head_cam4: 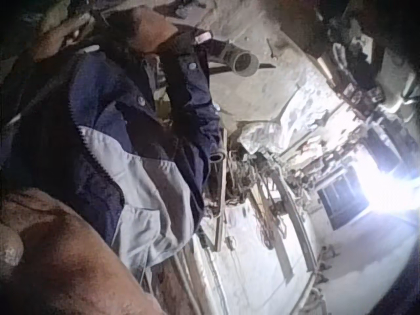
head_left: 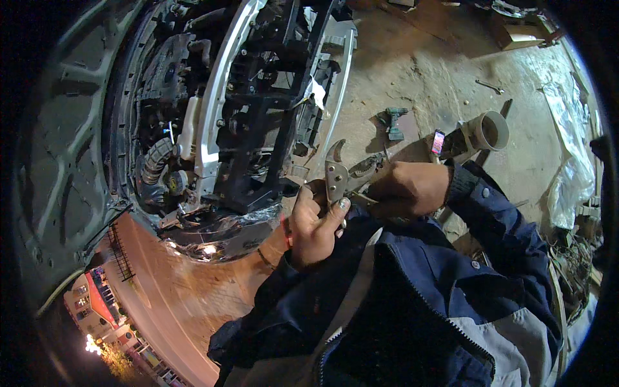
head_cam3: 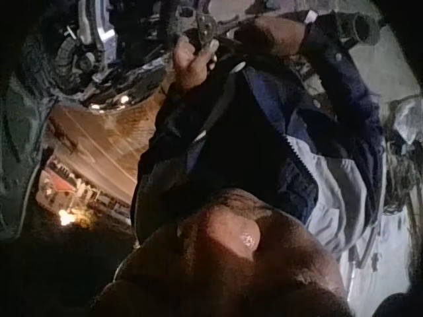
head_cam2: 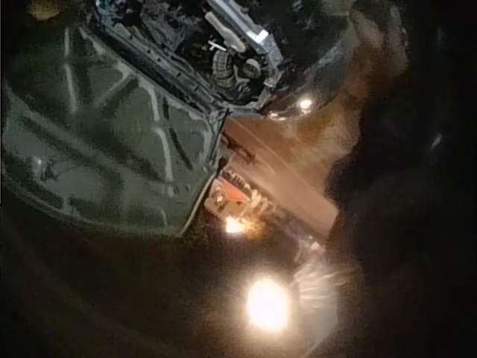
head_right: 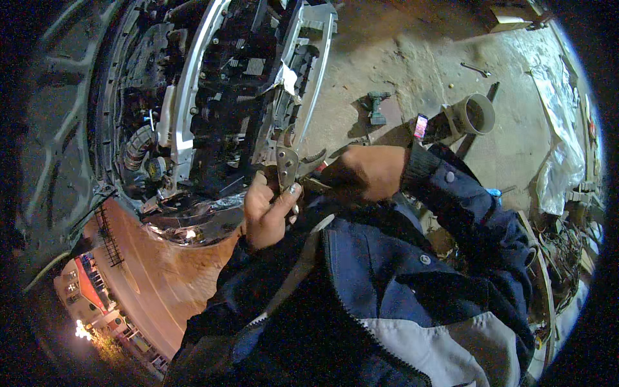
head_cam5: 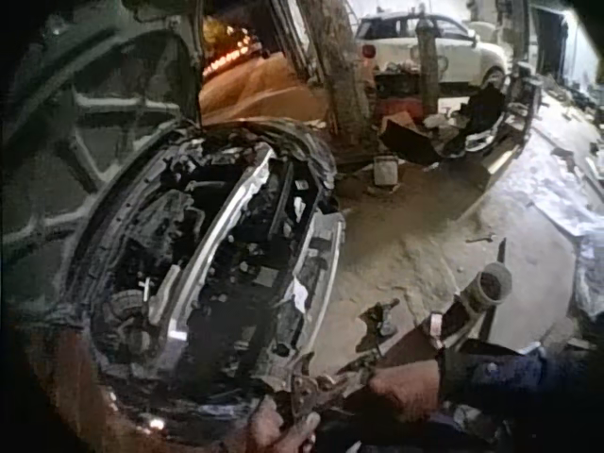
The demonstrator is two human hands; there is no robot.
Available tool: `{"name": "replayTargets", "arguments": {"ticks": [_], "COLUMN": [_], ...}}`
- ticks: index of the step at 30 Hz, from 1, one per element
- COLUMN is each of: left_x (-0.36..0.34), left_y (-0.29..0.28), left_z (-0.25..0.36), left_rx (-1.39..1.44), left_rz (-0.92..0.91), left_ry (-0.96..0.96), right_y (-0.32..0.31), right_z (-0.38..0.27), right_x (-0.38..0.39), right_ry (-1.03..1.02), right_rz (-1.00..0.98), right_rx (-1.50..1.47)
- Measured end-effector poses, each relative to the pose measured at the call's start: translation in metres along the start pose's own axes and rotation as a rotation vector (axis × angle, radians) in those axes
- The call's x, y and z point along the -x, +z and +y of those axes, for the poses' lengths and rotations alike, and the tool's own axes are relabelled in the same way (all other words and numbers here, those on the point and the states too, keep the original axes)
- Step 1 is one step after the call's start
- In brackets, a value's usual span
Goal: The person sits on the floor in front of a car with its hood open and uses pliers to manipulate a small metal component. They repeatedly open and close the pliers, adjust the grip, and reposition the part while working.
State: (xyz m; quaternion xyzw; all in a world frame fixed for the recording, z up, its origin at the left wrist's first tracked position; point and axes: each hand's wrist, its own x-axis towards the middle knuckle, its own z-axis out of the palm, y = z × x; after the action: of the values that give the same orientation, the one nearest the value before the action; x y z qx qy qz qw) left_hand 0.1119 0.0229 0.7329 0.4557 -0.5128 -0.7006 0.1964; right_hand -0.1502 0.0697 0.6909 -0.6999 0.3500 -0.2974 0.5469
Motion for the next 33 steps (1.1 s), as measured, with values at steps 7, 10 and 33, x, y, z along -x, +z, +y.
{"name": "replayTargets", "arguments": {"ticks": [7, 10, 33], "left_x": [-0.021, -0.027, -0.029], "left_y": [-0.004, -0.002, 0.007], "left_z": [-0.015, -0.018, -0.062], "left_rx": [0.170, 0.298, -0.436], "left_rz": [-0.123, -0.176, -0.270], "left_ry": [-0.126, -0.169, 0.286], "right_y": [0.012, 0.011, 0.034], "right_z": [0.011, 0.014, 0.028], "right_x": [0.011, 0.015, 0.050], "right_ry": [0.160, 0.166, 0.392], "right_rz": [0.045, 0.054, 0.063], "right_rx": [-0.131, -0.068, -0.393]}}
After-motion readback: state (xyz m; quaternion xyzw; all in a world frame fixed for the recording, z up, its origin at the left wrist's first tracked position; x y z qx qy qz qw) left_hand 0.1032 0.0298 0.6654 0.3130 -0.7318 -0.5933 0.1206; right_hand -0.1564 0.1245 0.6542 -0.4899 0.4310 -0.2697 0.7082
